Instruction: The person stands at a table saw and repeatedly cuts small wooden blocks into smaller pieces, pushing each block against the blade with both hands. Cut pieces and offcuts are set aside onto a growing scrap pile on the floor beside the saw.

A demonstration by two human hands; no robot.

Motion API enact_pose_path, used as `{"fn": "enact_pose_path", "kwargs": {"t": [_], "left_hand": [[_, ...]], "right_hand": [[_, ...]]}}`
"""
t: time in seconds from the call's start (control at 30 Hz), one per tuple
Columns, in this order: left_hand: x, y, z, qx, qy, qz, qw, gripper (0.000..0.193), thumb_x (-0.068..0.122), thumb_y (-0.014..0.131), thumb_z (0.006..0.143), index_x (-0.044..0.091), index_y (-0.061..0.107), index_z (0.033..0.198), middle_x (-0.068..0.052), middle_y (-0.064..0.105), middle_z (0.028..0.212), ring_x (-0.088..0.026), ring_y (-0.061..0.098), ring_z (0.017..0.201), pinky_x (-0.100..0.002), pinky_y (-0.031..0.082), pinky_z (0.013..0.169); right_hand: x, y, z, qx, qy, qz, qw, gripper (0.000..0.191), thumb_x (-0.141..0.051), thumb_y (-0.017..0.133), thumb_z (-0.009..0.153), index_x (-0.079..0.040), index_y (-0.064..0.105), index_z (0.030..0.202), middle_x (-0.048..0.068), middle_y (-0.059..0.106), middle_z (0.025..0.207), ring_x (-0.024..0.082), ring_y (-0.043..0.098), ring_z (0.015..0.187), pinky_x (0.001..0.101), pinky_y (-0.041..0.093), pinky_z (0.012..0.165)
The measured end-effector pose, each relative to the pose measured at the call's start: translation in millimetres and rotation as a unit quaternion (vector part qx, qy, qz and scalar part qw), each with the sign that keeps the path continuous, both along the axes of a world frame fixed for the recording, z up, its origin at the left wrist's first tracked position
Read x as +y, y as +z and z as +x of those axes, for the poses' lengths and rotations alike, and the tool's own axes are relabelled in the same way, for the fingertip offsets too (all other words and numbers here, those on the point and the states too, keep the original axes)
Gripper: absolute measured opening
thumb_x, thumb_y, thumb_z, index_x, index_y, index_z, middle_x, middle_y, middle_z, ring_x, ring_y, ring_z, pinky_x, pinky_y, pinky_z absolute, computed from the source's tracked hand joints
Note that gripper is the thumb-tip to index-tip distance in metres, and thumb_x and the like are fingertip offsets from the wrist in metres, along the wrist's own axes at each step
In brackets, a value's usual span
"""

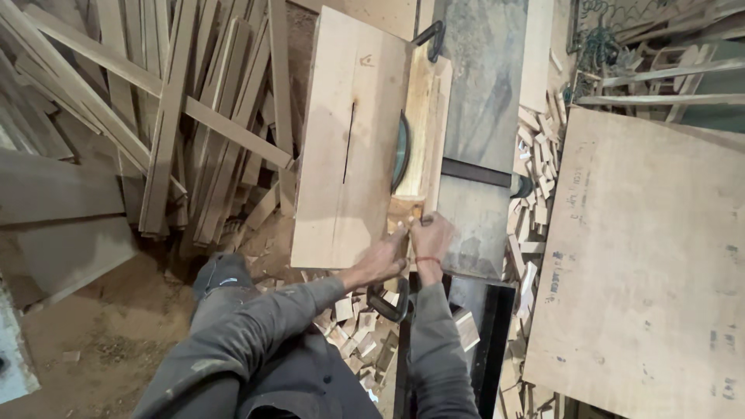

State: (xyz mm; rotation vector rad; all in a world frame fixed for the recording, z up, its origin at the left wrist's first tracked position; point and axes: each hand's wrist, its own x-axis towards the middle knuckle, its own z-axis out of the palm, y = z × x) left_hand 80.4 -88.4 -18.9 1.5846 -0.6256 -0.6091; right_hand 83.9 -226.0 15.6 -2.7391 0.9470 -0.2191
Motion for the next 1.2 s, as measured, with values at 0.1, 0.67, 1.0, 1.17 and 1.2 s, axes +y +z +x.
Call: {"fn": "enact_pose_path", "kwargs": {"t": [0.1, 0.67, 1.0, 1.17, 1.2], "left_hand": [[-10.0, -6.5, 13.2, 0.075, -0.028, 0.041, 0.996, 0.084, 0.016, 0.06, 0.082, -0.007, 0.025, 0.155, -0.04, 0.064, 0.114, -0.054, 0.063, 0.106, -0.055, 0.05, 0.095], [-34.4, -9.9, 40.2, 0.065, 0.068, -0.094, 0.991, 0.085, 0.012, 0.061, 0.08, -0.01, 0.026, 0.154, -0.039, 0.047, 0.146, -0.049, 0.046, 0.139, -0.046, 0.039, 0.117], [-29.4, -9.7, 31.3, 0.074, 0.049, -0.094, 0.992, 0.092, 0.013, 0.057, 0.074, 0.002, 0.023, 0.159, -0.034, 0.051, 0.144, -0.05, 0.055, 0.127, -0.049, 0.044, 0.109], [-32.0, -10.4, 35.1, 0.039, 0.074, -0.117, 0.99, 0.095, 0.015, 0.058, 0.074, 0.003, 0.019, 0.159, -0.036, 0.05, 0.145, -0.054, 0.054, 0.125, -0.052, 0.045, 0.108], [-33.0, -10.1, 35.8, 0.02, 0.087, -0.142, 0.986, 0.094, 0.015, 0.059, 0.075, 0.003, 0.018, 0.159, -0.037, 0.049, 0.146, -0.054, 0.054, 0.126, -0.052, 0.045, 0.109]], "right_hand": [[-3.0, -1.3, 16.8, -0.005, -0.005, -0.016, 1.0, 0.023, -0.023, 0.084, 0.07, -0.003, 0.078, 0.079, 0.02, 0.074, 0.076, 0.037, 0.073, 0.074, 0.0441, 0.057, 0.071], [-7.9, 0.6, 55.3, -0.005, -0.03, -0.037, 0.999, 0.023, -0.025, 0.082, 0.069, -0.006, 0.077, 0.081, 0.022, 0.074, 0.082, 0.04, 0.073, 0.079, 0.0493, 0.056, 0.073], [-4.8, -2.6, 67.7, -0.022, -0.026, -0.037, 0.999, 0.022, -0.023, 0.083, 0.069, -0.006, 0.076, 0.081, 0.02, 0.074, 0.084, 0.04, 0.072, 0.081, 0.0493, 0.055, 0.071], [-7.2, -3.4, 72.1, -0.038, -0.002, -0.038, 0.999, 0.023, -0.022, 0.084, 0.07, -0.003, 0.075, 0.079, 0.021, 0.073, 0.082, 0.041, 0.072, 0.08, 0.0498, 0.055, 0.073], [-7.8, -3.1, 72.4, -0.038, -0.003, -0.038, 0.999, 0.022, -0.022, 0.084, 0.07, -0.003, 0.075, 0.079, 0.022, 0.073, 0.082, 0.041, 0.072, 0.08, 0.0498, 0.055, 0.073]]}}
